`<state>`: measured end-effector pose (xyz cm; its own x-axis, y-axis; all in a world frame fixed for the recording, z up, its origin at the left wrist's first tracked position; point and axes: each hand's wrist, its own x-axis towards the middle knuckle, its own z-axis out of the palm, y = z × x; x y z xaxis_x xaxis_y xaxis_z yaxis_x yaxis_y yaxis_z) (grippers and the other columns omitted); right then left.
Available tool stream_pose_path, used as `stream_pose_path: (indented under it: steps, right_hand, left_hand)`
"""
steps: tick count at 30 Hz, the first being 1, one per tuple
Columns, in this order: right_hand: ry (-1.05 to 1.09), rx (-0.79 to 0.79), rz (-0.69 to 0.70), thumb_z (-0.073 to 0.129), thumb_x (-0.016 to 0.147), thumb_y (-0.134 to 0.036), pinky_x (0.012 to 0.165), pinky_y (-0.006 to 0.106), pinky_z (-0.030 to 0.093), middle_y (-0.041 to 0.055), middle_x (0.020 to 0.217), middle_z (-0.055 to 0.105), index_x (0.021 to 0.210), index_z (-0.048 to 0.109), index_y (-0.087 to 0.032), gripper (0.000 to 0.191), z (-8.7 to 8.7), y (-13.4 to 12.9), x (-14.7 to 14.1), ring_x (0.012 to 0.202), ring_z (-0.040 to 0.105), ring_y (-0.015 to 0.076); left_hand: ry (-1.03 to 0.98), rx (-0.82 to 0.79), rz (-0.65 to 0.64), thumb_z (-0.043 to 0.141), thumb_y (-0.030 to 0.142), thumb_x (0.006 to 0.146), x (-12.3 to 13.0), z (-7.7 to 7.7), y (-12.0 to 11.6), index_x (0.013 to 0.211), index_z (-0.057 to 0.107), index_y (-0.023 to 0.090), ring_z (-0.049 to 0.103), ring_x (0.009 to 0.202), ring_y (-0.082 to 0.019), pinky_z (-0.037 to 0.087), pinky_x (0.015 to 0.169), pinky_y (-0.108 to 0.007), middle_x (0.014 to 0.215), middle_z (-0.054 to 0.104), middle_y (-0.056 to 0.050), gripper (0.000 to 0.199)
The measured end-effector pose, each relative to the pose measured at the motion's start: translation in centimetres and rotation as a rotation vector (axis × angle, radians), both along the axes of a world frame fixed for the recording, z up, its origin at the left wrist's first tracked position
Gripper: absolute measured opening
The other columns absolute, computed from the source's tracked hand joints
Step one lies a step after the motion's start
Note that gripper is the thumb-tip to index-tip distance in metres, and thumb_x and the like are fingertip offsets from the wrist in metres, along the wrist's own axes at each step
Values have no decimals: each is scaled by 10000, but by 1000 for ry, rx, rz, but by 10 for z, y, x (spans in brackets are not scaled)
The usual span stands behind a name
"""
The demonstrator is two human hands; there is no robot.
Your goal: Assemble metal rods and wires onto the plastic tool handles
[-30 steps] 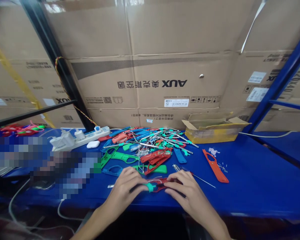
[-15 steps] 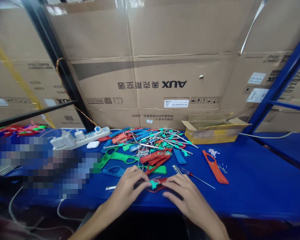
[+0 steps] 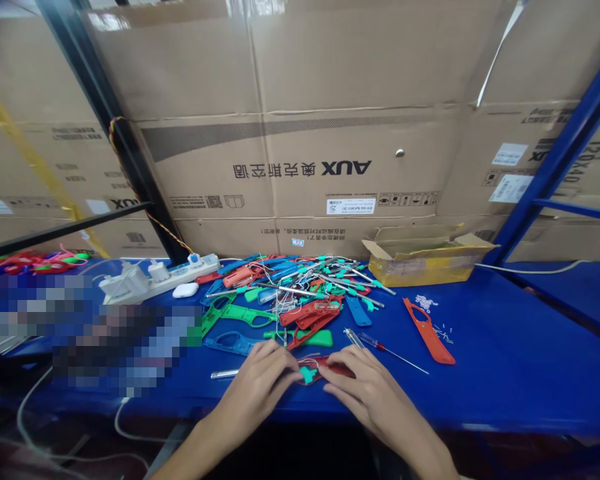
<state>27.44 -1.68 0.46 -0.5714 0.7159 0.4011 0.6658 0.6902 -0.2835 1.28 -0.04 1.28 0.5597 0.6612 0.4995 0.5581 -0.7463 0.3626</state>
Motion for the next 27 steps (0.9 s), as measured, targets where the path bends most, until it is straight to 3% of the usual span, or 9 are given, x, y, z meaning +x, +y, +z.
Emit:
stream_pose_path:
  steps: [7, 12, 19, 27]
  right_hand:
    - [54, -11, 71, 531, 1053, -224, 1000, 380, 556, 24, 1264, 743, 1305, 693, -298, 309, -1, 1, -1, 1124, 650, 212]
    - [123, -69, 83, 513, 1063, -220, 996, 351, 541, 39, 1221, 739, 1182, 713, -253, 235, 3, 4, -5, 1094, 661, 194]
    - [141, -122, 19, 508, 1065, -231, 965, 355, 536, 44, 1145, 697, 1157, 690, -262, 207, 0, 4, -8, 1054, 657, 193]
    - [156, -136, 34, 472, 1073, -206, 973, 351, 523, 49, 1127, 675, 1164, 655, -249, 209, -1, 4, -9, 1057, 644, 189]
  left_hand:
    - [55, 22, 7, 572, 212, 1046, 1, -1, -1, 978, 593, 205, 589, 882, -227, 436, 799, -350, 954, 689, -25, 71]
    - [67, 22, -9, 567, 210, 1047, 2, -4, -1, 995, 597, 196, 594, 886, -226, 445, 802, -347, 970, 687, -29, 61]
    - [66, 31, -7, 573, 190, 1039, 2, -9, 0, 979, 585, 184, 604, 885, -225, 475, 789, -333, 954, 677, -33, 62]
    - [79, 52, -8, 533, 209, 1058, 1, -10, -1, 992, 591, 181, 611, 886, -228, 502, 783, -340, 949, 675, -44, 93]
